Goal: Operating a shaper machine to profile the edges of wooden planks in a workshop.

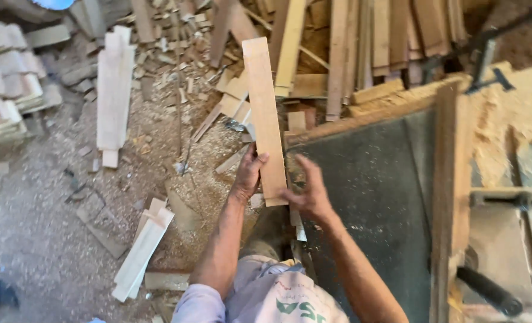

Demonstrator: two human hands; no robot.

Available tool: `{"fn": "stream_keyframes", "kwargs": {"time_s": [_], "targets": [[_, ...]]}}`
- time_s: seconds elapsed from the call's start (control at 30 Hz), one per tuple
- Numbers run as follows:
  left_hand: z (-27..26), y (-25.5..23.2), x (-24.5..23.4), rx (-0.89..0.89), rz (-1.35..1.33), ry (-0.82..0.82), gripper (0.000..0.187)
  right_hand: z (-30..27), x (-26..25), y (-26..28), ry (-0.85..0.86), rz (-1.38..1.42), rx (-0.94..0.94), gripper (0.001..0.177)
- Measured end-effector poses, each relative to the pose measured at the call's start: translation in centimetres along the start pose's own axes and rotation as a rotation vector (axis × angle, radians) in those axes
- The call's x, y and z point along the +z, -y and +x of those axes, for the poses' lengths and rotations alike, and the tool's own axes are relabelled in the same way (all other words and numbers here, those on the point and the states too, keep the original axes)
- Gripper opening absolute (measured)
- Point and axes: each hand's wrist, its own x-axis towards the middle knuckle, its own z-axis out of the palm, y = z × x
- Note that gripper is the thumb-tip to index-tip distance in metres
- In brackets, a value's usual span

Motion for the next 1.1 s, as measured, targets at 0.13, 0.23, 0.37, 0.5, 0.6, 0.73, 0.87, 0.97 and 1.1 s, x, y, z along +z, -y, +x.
{"fn": "stream_keyframes", "kwargs": {"time_s": [0.13,0.23,0.37,0.5,0.6,0.73,0.87,0.97,1.1], "targets": [[-1.0,-6.8,-1.6,-0.021,-0.083,-0.055,0.053,5.6,-1.6,-5.4,-0.254,-0.223,0.0,0.076],[0.7,-8.0,-3.7,-0.024,-0.025,-0.068,0.06,8.4,-6.5,-10.9,-0.467,-0.62,0.036,0.074],[4.6,-8.2,-4.8,-0.119,0.113,-0.035,0.068,10.8,-8.6,-16.3,-0.672,-0.841,0.141,0.077],[17.6,7.2,-14.8,-0.151,0.422,-0.08,0.068,12.1,-6.8,-12.6,-0.685,-1.012,0.226,0.055],[24.8,12.0,-16.9,-0.417,0.96,-0.152,0.089,12.5,-6.6,-11.8,-0.657,-1.016,0.308,0.054],[30.8,12.3,-8.0,-0.451,1.045,-0.126,0.073,13.6,-6.5,-10.2,-0.625,-1.042,0.355,0.05],[35.6,9.6,6.1,-0.445,0.956,0.0,0.078,13.9,-6.5,-10.4,-0.6,-1.079,0.384,0.052],[41.6,11.9,16.0,-0.306,0.766,0.267,0.071,14.0,-6.5,-10.6,-0.582,-1.087,0.416,0.054],[44.3,14.0,27.3,-0.241,0.593,0.553,0.088,13.7,-6.5,-11.3,-0.577,-1.085,0.449,0.055]]}}
